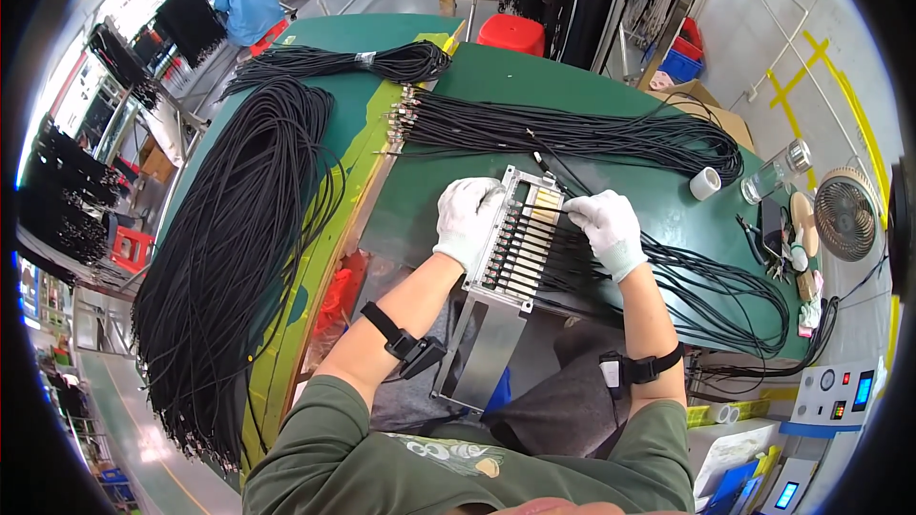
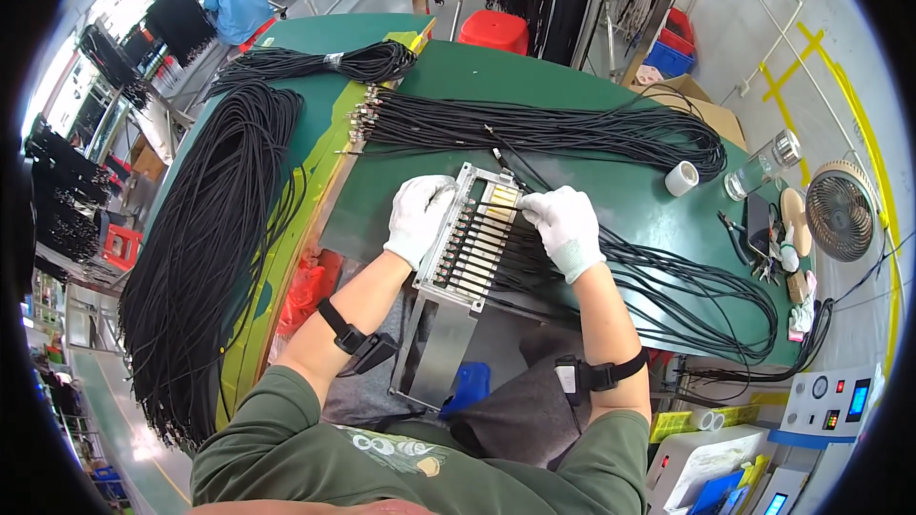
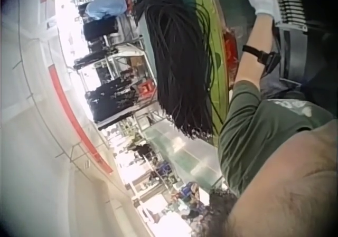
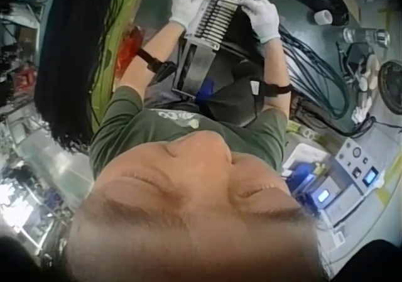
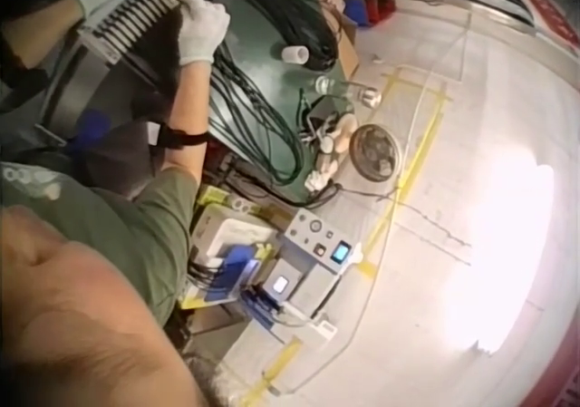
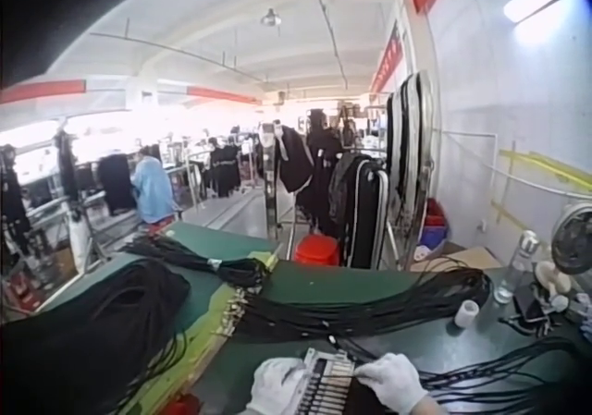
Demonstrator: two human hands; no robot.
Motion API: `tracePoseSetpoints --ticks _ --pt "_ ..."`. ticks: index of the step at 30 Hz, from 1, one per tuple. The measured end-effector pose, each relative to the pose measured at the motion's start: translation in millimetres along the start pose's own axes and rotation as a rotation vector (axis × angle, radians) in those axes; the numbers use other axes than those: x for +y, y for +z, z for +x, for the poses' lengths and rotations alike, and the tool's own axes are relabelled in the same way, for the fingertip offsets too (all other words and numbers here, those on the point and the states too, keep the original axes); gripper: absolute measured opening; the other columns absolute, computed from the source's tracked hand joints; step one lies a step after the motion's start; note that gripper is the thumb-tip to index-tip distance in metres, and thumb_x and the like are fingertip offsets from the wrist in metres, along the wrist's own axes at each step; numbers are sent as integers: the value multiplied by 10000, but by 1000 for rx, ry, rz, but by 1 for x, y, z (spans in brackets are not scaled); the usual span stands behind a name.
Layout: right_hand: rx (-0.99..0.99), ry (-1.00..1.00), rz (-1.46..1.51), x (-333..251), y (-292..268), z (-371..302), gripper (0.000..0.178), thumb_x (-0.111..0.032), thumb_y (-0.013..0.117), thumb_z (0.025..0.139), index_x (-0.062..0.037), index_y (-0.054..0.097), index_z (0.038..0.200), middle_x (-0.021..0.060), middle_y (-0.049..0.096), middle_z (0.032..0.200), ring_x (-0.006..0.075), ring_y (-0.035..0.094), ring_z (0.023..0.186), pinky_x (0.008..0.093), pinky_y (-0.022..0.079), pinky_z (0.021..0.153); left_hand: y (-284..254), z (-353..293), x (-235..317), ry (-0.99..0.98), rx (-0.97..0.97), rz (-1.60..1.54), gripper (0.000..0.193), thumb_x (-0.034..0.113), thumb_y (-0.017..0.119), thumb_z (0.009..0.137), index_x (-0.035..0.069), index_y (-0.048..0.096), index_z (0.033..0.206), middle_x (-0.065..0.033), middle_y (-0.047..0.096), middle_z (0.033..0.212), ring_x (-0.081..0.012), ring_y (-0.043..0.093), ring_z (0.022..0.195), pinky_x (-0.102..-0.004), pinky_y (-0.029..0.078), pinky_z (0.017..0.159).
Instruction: The person places cables into a metal fixture, moves it to a machine, and then removes the cables to bundle them with tape. After setting the bundle aside, the person picks up more cables from a pile to repeat the process.
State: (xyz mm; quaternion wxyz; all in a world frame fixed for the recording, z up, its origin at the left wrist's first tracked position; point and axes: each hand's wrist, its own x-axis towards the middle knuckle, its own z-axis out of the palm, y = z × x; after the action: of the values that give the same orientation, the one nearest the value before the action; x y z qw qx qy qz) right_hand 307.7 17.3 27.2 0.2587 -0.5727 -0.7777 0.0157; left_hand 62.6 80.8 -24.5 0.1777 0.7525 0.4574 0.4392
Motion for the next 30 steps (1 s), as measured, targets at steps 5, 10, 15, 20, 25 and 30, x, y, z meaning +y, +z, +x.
tracePoseSetpoints --ticks 5,10,15,20,25,30 --pt "-44 1 -151 2 6 1 91 -215 667 860 -174 714 926 48 655 743 287 597 792 415 457 712 1 0 -3 26 -15 11 168 193 667 884 71 721 986 -101 713 993 -307 645 981 -409 504 885" --pt "-44 -26 -210 6 10 -1 93 -218 658 865 -187 710 935 43 649 742 278 590 791 410 446 706 3 -1 -3 51 -11 15 174 191 667 879 64 717 987 -97 716 986 -302 649 969 -405 508 878" --pt "-15 -51 -152 2 13 1 87 -217 669 852 -186 709 924 37 645 741 272 588 804 405 443 719 7 -3 -9 -34 -57 -31 194 295 667 863 148 729 974 -98 686 1130 -315 601 1091 -433 440 984" --pt "-70 -23 -159 -1 14 1 97 -238 695 829 -178 715 903 36 652 761 276 594 834 409 453 742 9 0 16 258 -117 160 257 375 686 846 252 747 1063 -173 572 1340 -376 488 1276 -516 352 1088" --pt "185 98 -186 9 4 6 127 -272 727 799 -158 714 853 52 658 812 287 597 866 421 460 774 2 2 35 271 -384 385 304 444 698 826 359 748 1113 -207 444 1474 -407 373 1376 -602 248 1131" --pt "-64 193 -283 30 10 11 142 -269 746 769 -146 688 810 59 642 837 295 585 883 422 448 772 5 2 26 270 -364 313 295 443 673 855 291 762 1091 -175 501 1436 -392 411 1346 -595 239 1140"
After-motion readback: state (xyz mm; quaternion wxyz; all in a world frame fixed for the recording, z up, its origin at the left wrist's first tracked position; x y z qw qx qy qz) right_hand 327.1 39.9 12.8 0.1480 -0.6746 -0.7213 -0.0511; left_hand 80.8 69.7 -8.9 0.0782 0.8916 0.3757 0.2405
